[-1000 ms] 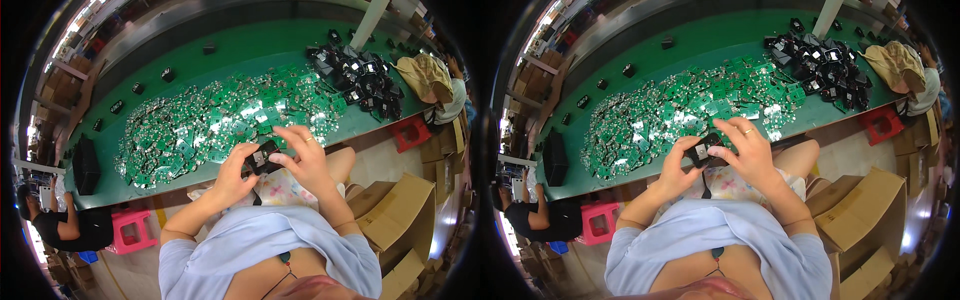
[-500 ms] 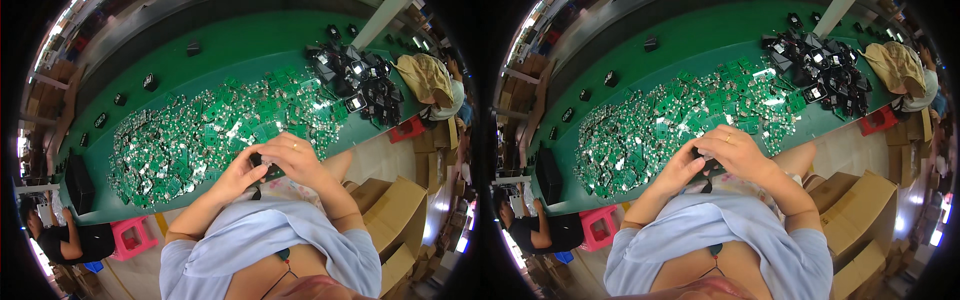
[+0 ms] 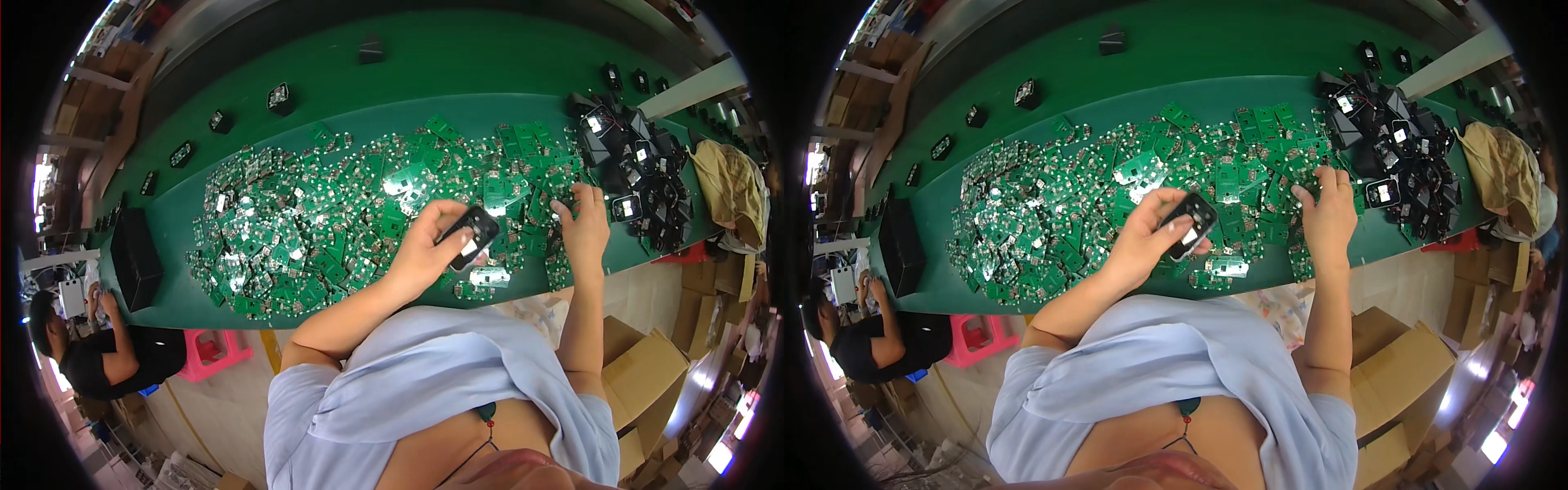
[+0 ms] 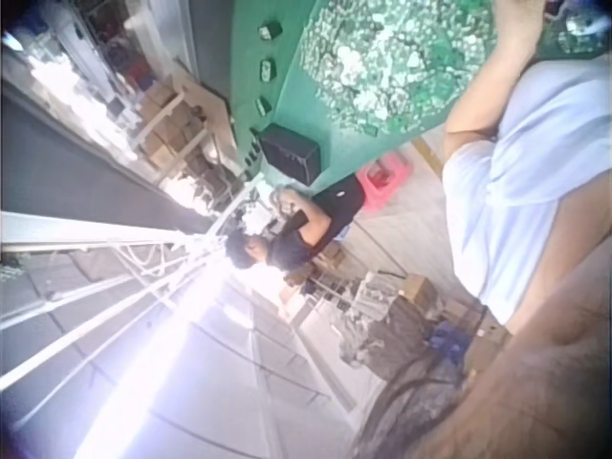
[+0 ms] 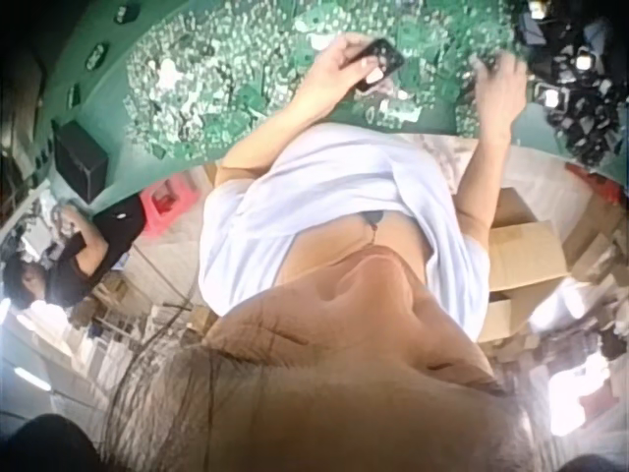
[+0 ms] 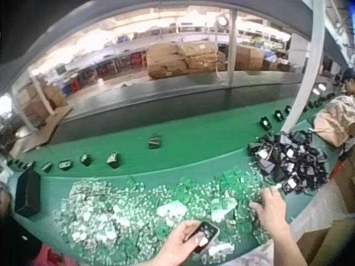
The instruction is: The person assembles small electronic components onto circuit boards and into electronic housings by hand, then checks the assembled components.
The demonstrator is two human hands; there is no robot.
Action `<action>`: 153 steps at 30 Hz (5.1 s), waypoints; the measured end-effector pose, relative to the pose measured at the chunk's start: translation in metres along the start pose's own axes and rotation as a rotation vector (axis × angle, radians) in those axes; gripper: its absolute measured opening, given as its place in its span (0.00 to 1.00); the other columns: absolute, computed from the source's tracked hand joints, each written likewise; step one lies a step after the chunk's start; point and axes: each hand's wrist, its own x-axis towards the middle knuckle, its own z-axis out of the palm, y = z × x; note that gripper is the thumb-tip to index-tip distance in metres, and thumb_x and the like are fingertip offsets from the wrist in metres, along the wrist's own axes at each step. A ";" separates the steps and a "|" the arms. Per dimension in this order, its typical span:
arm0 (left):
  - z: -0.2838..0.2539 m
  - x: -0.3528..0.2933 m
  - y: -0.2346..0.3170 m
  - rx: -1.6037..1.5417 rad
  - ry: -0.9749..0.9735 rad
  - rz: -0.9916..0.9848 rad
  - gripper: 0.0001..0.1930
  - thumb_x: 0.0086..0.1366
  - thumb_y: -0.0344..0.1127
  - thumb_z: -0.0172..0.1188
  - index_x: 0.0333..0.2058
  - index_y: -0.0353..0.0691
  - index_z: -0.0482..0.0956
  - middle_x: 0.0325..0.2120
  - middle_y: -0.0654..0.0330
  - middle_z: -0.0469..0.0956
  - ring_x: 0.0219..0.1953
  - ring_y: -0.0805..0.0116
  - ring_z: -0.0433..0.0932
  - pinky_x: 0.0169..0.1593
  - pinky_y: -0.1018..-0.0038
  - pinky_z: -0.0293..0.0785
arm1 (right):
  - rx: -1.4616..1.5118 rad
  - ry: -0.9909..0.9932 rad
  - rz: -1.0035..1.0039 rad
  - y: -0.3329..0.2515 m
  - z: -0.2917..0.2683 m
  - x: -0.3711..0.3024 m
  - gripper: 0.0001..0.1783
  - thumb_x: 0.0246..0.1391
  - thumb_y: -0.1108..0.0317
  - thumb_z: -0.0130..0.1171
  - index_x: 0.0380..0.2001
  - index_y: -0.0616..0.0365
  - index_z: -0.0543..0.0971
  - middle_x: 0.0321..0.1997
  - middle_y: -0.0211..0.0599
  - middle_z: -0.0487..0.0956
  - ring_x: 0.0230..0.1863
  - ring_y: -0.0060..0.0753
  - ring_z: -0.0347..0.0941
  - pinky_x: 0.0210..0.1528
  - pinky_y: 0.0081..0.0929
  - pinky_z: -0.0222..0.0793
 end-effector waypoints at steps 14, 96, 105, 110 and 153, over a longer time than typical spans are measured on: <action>-0.004 0.028 -0.002 0.185 0.134 0.144 0.10 0.62 0.25 0.47 0.42 0.32 0.64 0.31 0.56 0.73 0.26 0.73 0.76 0.26 0.79 0.73 | 1.409 -0.178 0.108 -0.090 -0.032 -0.039 0.15 0.49 0.79 0.57 0.40 0.61 0.66 0.30 0.34 0.71 0.26 0.22 0.70 0.24 0.16 0.68; 0.000 -0.017 0.021 0.784 0.191 0.732 0.20 0.48 0.25 0.58 0.44 0.38 0.72 0.39 0.55 0.69 0.32 0.62 0.75 0.32 0.74 0.73 | 0.312 0.146 -0.824 -0.099 -0.027 -0.046 0.21 0.25 0.82 0.60 0.32 0.64 0.76 0.32 0.36 0.71 0.26 0.34 0.66 0.22 0.26 0.62; 0.001 -0.019 0.025 0.790 0.170 0.722 0.20 0.48 0.24 0.58 0.43 0.38 0.72 0.39 0.55 0.70 0.29 0.62 0.75 0.29 0.73 0.73 | 0.082 0.134 -1.019 -0.098 -0.033 -0.038 0.17 0.28 0.74 0.56 0.30 0.64 0.76 0.33 0.34 0.69 0.26 0.30 0.66 0.23 0.23 0.66; -0.004 -0.018 0.022 0.675 0.081 0.668 0.21 0.49 0.21 0.55 0.46 0.35 0.70 0.40 0.53 0.70 0.42 0.61 0.71 0.44 0.73 0.69 | 0.111 0.067 -1.050 -0.094 -0.035 -0.030 0.18 0.32 0.72 0.57 0.34 0.63 0.75 0.34 0.36 0.69 0.27 0.30 0.67 0.22 0.23 0.65; -0.008 -0.006 0.020 0.237 -0.161 0.032 0.16 0.60 0.33 0.56 0.46 0.35 0.68 0.37 0.63 0.73 0.39 0.76 0.71 0.47 0.77 0.67 | 0.597 -0.073 -0.742 -0.090 -0.025 -0.060 0.13 0.41 0.78 0.61 0.34 0.56 0.77 0.27 0.36 0.74 0.16 0.27 0.67 0.17 0.21 0.62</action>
